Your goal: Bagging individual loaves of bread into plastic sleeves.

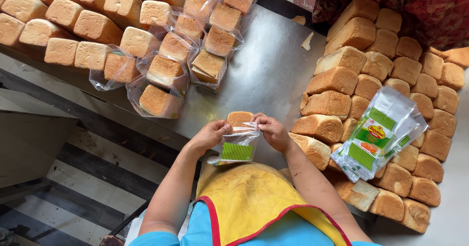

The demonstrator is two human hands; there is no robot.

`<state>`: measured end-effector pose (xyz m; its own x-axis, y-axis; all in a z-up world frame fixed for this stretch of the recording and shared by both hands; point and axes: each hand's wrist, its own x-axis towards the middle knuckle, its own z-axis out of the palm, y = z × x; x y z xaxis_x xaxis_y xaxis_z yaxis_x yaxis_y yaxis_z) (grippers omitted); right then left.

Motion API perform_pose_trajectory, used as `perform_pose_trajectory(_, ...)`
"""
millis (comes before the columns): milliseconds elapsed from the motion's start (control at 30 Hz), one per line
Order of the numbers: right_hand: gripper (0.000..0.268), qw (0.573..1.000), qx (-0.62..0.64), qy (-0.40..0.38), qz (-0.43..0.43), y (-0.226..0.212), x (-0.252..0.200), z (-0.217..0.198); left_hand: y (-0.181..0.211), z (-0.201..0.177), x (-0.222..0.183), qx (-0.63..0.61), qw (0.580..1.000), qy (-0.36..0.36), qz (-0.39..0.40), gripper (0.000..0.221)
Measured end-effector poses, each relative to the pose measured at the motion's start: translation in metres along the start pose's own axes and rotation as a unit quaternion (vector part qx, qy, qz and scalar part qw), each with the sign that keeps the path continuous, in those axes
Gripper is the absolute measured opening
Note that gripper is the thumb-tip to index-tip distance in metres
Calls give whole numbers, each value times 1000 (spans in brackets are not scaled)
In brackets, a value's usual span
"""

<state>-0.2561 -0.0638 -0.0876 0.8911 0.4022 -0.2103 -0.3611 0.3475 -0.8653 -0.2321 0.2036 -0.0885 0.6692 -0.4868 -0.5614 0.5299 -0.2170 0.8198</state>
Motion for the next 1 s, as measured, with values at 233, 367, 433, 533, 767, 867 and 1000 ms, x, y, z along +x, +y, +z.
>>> perform_pose_trajectory(233, 18, 981, 151, 96, 70, 26, -6, -11, 16, 3, -1, 8, 999, 25, -34, 36)
perform_pose_trajectory(367, 10, 964, 261, 37, 37, 57, -8, -35, 24, 0, -3, -17, 999, 29, -32, 36)
perform_pose_trajectory(433, 17, 972, 221, 54, 56, 37, -9, -21, 26, -2, -5, -31, 998, 30, -52, 35)
perform_pose_trajectory(533, 57, 977, 102, 105, 156, 5, -8, -1, 25, -6, -6, -47, 998, 21, -47, 33)
perform_pose_trajectory(767, 80, 943, -309, 60, 105, -5, 5, 10, 12, -13, 0, 65, 997, 42, 21, 27)
perform_pose_trajectory(867, 62, 919, -378, 89, 71, -4, 10, 11, 35, -7, -8, 96, 991, 87, 25, 28)
perform_pose_trajectory(1000, 34, 901, -407, 141, 54, -8, 14, 17, 55, -5, -10, 190, 980, 65, 9, 51)
